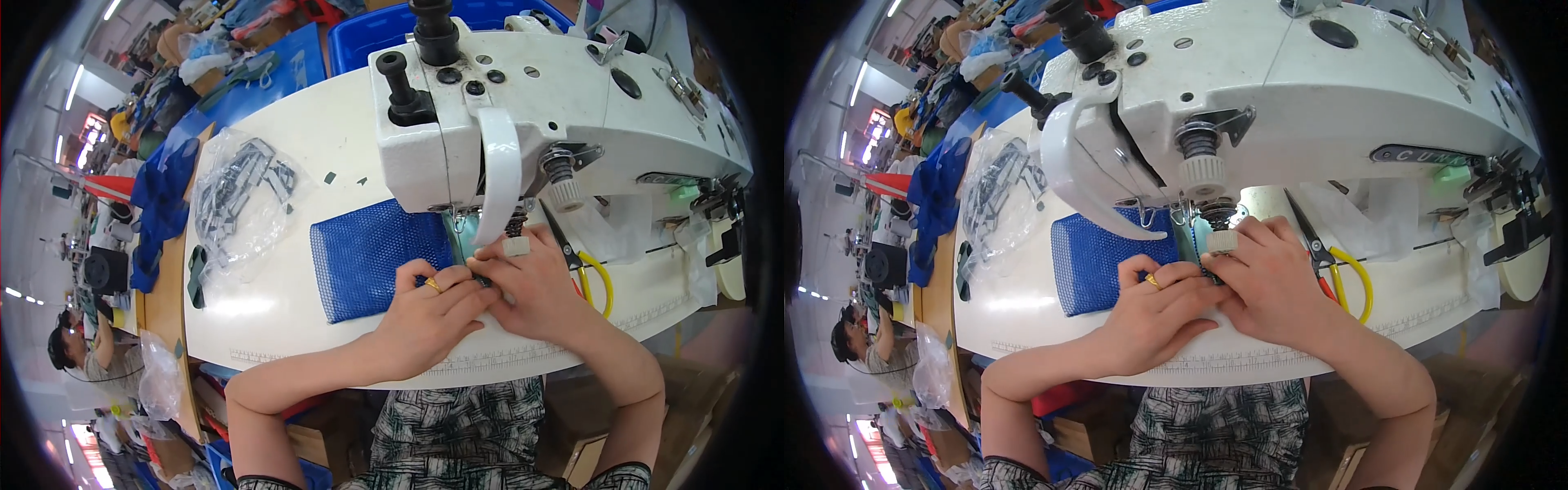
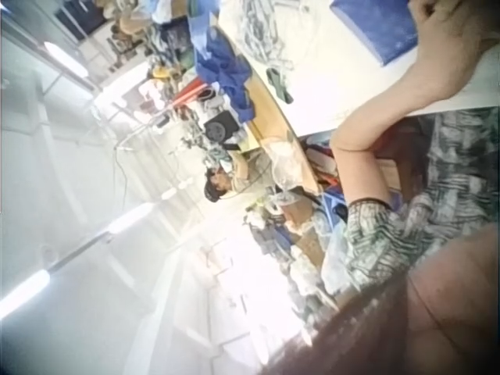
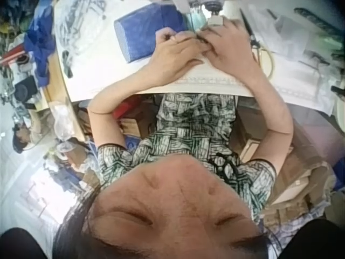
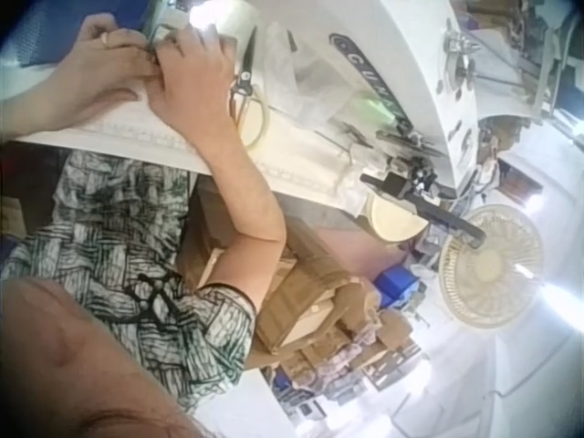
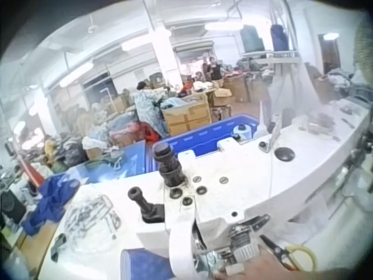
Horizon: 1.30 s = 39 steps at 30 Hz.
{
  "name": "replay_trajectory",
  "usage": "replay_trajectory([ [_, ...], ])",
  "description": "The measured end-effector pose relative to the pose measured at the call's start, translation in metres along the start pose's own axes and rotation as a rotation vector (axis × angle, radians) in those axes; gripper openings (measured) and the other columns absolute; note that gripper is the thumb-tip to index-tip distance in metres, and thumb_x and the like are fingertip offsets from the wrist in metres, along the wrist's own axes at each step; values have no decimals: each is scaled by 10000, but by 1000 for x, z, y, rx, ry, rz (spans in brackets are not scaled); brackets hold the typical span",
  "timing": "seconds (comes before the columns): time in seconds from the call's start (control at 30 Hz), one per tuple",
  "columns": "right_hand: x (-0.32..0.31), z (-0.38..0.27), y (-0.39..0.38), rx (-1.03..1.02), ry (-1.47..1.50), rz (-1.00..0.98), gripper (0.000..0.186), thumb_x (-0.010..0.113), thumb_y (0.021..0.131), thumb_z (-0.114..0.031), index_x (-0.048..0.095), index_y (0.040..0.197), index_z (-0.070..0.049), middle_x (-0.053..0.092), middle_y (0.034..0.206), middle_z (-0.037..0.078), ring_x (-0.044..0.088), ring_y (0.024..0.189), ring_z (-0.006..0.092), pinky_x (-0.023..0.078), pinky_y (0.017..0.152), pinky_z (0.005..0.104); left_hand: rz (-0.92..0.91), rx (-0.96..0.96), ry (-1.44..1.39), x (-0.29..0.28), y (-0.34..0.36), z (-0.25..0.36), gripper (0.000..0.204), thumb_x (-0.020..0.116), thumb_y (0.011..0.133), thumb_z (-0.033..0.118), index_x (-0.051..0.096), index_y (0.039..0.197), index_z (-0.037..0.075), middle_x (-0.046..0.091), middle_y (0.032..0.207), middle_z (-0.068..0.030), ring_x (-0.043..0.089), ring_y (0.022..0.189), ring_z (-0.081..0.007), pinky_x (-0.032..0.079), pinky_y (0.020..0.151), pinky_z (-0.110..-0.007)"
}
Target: Sew pieces of blue mesh fabric using an industrial sewing machine.
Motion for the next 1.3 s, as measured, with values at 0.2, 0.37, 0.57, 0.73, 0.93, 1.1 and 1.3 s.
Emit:
replay_trajectory([
  [0.2,-1,-1,-5,-49,-27,76,303,781,749,-131,752,1045,-75,703,989,31,642,963,248,493,865,425,22,-58,190,-29,16,-20,396,810,848,285,692,1171,89,689,1145,-24,605,1212,-227,256,1126,-531],
  [0.37,-4,-10,-5,-81,-31,116,287,785,781,-125,760,1063,-79,724,1016,20,645,870,215,524,743,370,-96,-205,150,-34,24,-33,240,758,934,315,767,887,80,706,849,-38,641,993,-238,344,1029,-457],
  [0.57,-9,-13,-5,-102,-11,172,342,786,772,-97,767,1114,-90,726,1038,17,639,824,201,536,612,315,-147,-702,-267,0,28,-96,284,758,917,282,757,779,33,725,753,-82,677,769,-255,484,813,-365],
  [0.73,-11,-18,-2,-120,-67,195,351,765,755,-93,778,1106,-96,724,1054,28,648,880,215,558,643,313,-19,-983,-550,14,20,-107,286,793,893,284,759,792,19,729,771,-86,681,725,-186,523,682,-352],
  [0.93,-11,-23,-4,-151,-86,230,329,753,738,-84,772,1064,-41,722,1076,55,657,925,227,570,671,316,15,-1054,-667,20,11,-107,246,818,892,209,766,806,-15,705,747,-84,620,656,-136,497,636,-312],
  [1.1,-16,-21,-5,-134,-75,275,240,759,741,-71,743,976,-22,715,1050,63,660,925,235,562,666,325,7,-1044,-535,18,11,-106,242,839,870,193,764,770,-15,709,697,-84,620,614,-126,493,590,-317],
  [1.3,-2,-4,-5,8,-6,134,220,714,778,-64,699,993,-21,675,1152,148,623,1095,318,536,855,416,-27,-1046,-422,23,6,-107,248,838,841,239,772,746,19,734,701,-87,694,629,-192,525,616,-342],
])
Point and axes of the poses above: each hand's wrist, its own y-axis towards the middle knuckle, its own x-axis out of the palm, z = x × y, the point moved 9 cm from there along y, towards the middle knuckle
